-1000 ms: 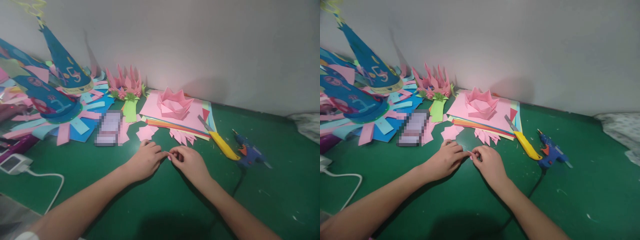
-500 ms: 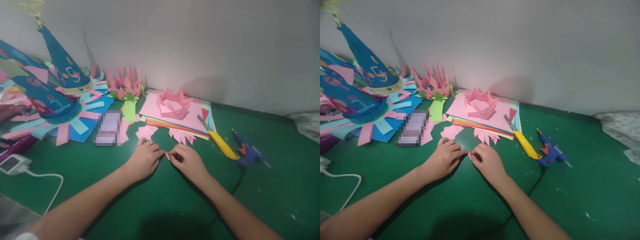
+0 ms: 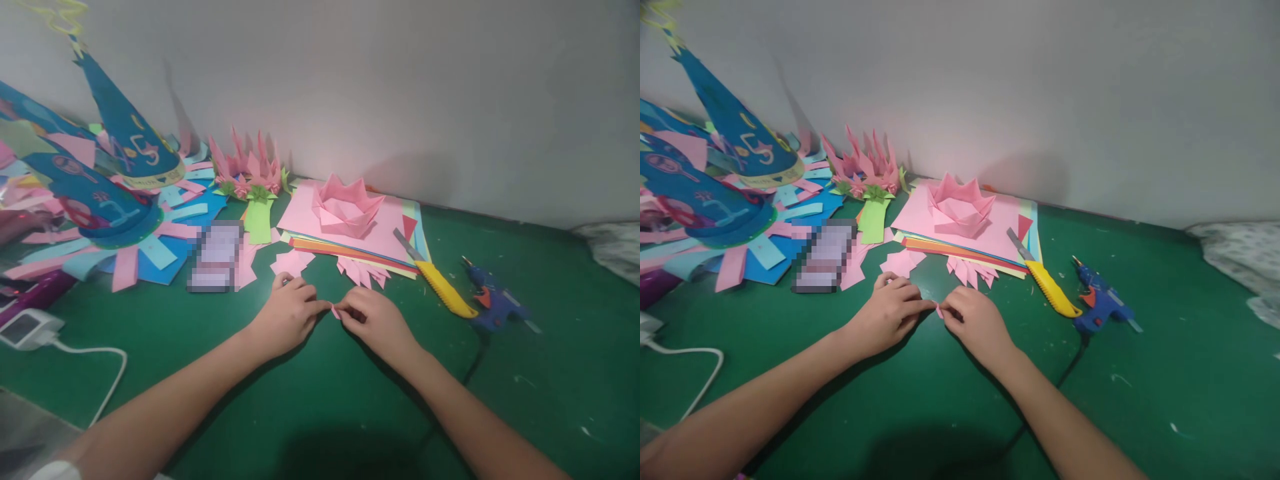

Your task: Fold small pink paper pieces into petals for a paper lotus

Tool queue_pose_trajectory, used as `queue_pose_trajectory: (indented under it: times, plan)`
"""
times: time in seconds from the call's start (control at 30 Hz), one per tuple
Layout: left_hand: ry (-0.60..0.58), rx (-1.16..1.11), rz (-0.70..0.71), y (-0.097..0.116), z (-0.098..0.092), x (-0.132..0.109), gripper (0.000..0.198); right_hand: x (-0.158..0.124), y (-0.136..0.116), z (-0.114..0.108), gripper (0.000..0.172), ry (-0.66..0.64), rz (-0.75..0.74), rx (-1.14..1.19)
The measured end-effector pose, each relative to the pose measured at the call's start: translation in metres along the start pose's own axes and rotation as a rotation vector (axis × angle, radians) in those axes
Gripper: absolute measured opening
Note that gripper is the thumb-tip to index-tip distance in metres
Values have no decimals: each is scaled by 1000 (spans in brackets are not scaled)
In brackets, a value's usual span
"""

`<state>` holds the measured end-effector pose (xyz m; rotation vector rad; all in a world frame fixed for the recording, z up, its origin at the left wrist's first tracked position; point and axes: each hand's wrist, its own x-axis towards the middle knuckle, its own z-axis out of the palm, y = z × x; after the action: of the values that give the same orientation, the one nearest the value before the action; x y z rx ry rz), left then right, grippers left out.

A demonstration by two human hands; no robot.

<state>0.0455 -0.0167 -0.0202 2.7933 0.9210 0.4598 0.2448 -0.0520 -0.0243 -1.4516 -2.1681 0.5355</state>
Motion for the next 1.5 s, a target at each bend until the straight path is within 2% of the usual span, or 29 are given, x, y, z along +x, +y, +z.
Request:
queue_pose_trajectory:
  times: [0.3,0.47,0.6,0.8,1.13,1.5]
  plan:
    - [-24,26,-57,-1,-1,2,30,2,0,-5,14,-47,-106,-44]
    - [35,-26,11,-4,4,2,22,2,0,-4,15,-102,-101,-138]
    - [60,-50,11,-4,7,3,18,4,1,-3,17,-140,-81,-150]
    - [64,-20,37,-5,7,5,16,5,1,-4,18,-159,-82,-136]
    - [82,47,165,-10,3,9,16,3,-2,-6,19,-165,-80,-213]
    - [39,73,207,-9,-1,10,22,2,-8,-11,23,-154,-60,-285]
